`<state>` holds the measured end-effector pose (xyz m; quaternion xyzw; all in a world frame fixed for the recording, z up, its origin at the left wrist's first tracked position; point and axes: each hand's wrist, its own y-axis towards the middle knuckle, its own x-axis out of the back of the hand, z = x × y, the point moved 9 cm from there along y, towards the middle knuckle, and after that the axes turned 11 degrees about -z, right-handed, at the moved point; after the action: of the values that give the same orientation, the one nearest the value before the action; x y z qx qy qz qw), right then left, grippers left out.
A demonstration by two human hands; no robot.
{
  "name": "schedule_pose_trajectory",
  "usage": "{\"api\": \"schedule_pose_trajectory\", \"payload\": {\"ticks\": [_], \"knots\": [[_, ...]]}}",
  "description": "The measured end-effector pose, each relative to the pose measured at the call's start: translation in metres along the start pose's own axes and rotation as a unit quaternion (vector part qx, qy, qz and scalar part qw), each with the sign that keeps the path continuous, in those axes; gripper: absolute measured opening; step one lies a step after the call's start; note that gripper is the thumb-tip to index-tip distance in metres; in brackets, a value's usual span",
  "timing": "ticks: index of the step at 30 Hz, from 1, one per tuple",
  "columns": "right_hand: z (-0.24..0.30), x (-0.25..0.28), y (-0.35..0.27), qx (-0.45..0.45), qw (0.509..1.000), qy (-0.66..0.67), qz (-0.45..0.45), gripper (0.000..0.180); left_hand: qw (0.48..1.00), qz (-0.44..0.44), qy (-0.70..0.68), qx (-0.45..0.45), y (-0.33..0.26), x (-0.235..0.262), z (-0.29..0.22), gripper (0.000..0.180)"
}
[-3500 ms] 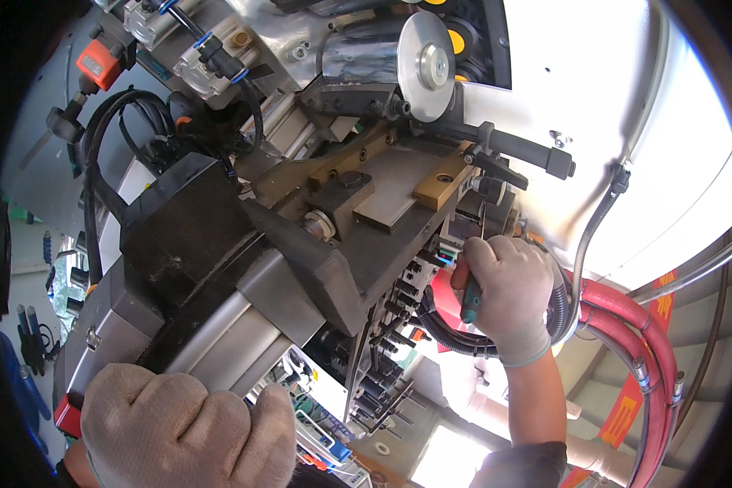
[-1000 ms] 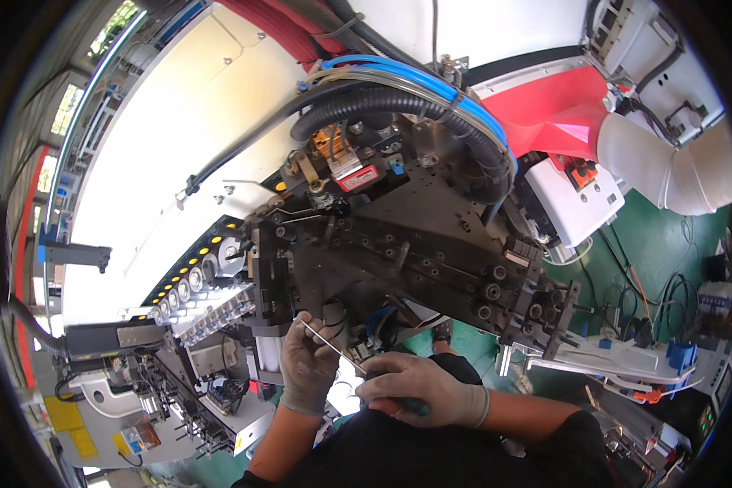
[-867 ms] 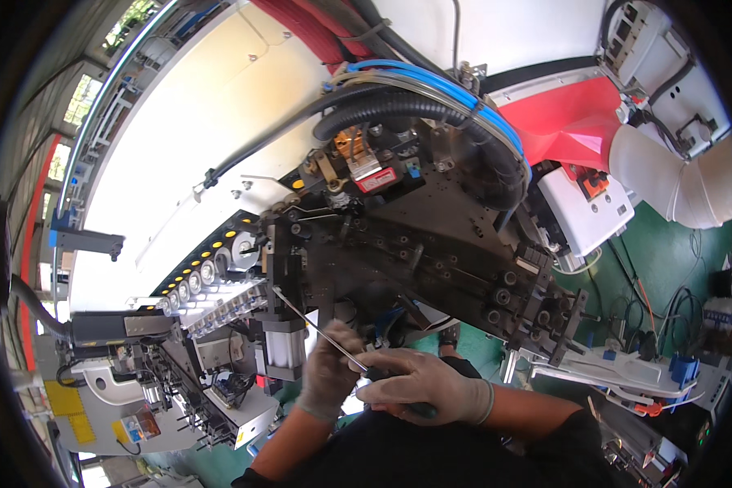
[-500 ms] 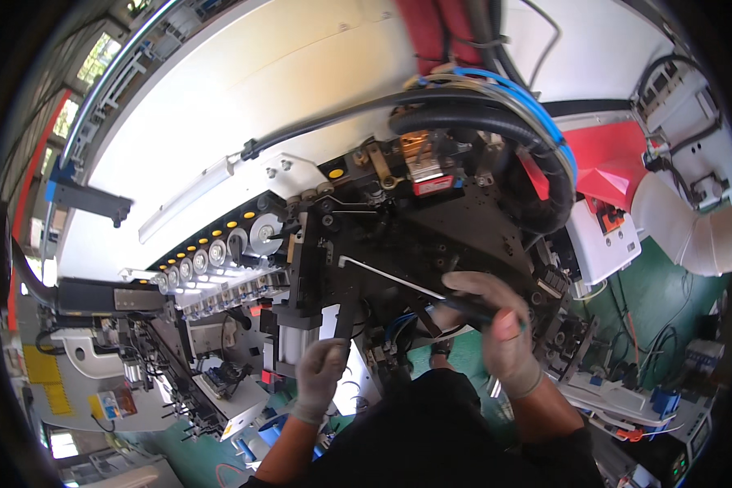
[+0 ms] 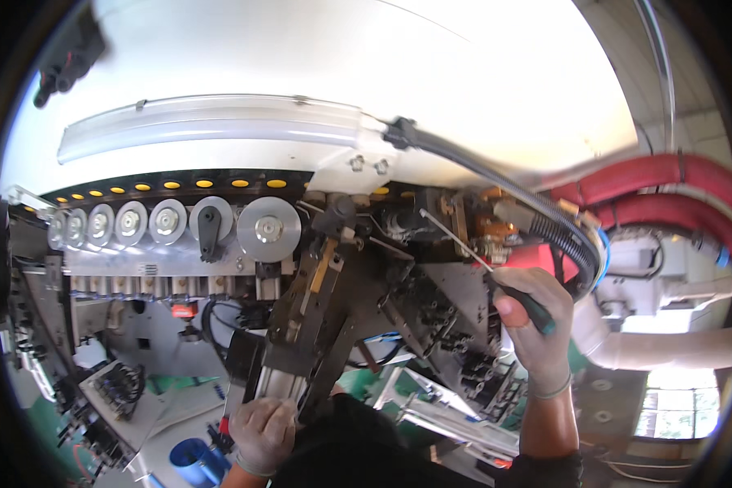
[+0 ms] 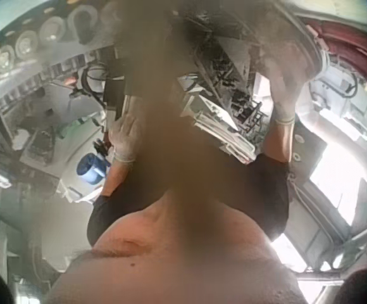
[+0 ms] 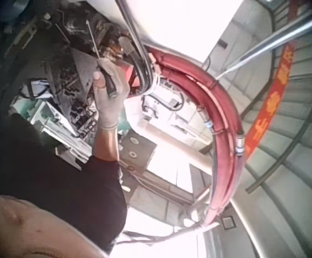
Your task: The person maintains industrial machinery by using a screwdriver to adjust components, handling a long metal rod, and using a screwdriver to probe and secure various internal parts of the machine's mechanism.
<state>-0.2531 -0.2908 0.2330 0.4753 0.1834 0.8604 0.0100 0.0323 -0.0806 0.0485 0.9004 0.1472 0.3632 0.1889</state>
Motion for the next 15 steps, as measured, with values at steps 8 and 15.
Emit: {"api": "schedule_pose_trajectory", "payload": {"ticks": [8, 15], "knots": [[0.061, -0.104, 0.084, 0.119, 0.969, -0.158, 0.145, 0.022, 0.996, -0.079, -0.039, -0.033, 0.004, 0.016, 0.007, 0.017], [0.072, -0.166, 0.107, 0.138, 0.928, -0.271, 0.214, 0.012, 0.994, -0.078, -0.023, -0.080, -0.013, 0.010, 0.026, 0.025]]}}
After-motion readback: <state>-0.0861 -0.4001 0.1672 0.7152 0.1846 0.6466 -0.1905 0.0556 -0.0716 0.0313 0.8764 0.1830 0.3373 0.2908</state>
